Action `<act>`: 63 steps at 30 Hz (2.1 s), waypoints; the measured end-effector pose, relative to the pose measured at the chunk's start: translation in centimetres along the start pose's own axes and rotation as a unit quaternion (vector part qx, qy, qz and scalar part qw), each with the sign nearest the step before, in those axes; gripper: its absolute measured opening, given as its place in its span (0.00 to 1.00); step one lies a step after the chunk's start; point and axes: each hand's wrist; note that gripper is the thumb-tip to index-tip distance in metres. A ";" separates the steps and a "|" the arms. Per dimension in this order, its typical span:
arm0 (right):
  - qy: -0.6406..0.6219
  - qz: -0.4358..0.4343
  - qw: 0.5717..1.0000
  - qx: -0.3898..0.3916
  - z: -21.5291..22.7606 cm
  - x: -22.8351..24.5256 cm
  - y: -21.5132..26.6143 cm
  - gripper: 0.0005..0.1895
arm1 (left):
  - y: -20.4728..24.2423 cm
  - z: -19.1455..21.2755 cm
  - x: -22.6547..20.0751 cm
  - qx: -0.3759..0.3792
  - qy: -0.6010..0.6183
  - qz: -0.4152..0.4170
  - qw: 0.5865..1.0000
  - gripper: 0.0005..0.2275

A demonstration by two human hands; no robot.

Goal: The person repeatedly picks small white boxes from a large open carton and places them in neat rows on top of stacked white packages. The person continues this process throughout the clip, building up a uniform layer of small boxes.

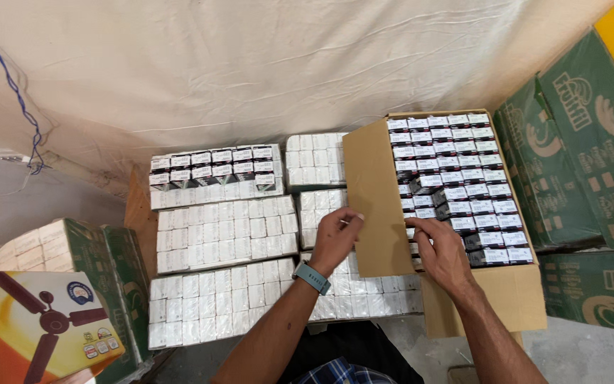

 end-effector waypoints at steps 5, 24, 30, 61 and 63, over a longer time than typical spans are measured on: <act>0.261 -0.012 0.964 -0.041 3.5 -7.7 1.5 0.14 | 5.7 -7.0 -4.5 0.185 0.060 0.088 0.977 0.14; 0.244 -0.044 0.969 0.014 7.2 -8.9 3.1 0.17 | 6.2 -14.7 -0.8 0.176 -0.050 0.022 0.983 0.22; -0.151 -0.179 0.970 -0.070 6.4 -5.8 1.7 0.27 | 8.0 -13.7 -3.2 0.139 -0.086 -0.035 0.986 0.28; -0.214 -0.064 0.955 0.193 -18.1 11.5 -5.6 0.24 | -0.1 20.5 -2.3 -0.002 -0.133 -0.005 0.991 0.21; -0.184 -0.068 0.960 0.198 -18.9 12.6 -5.9 0.25 | -1.5 22.4 -2.3 -0.024 -0.137 -0.002 0.990 0.21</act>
Point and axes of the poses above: each hand's wrist, its own y-axis away from the middle knuckle, its own z-axis out of the back of the hand, x = y × z, and after that the axes turned 3 degrees about z, right-handed
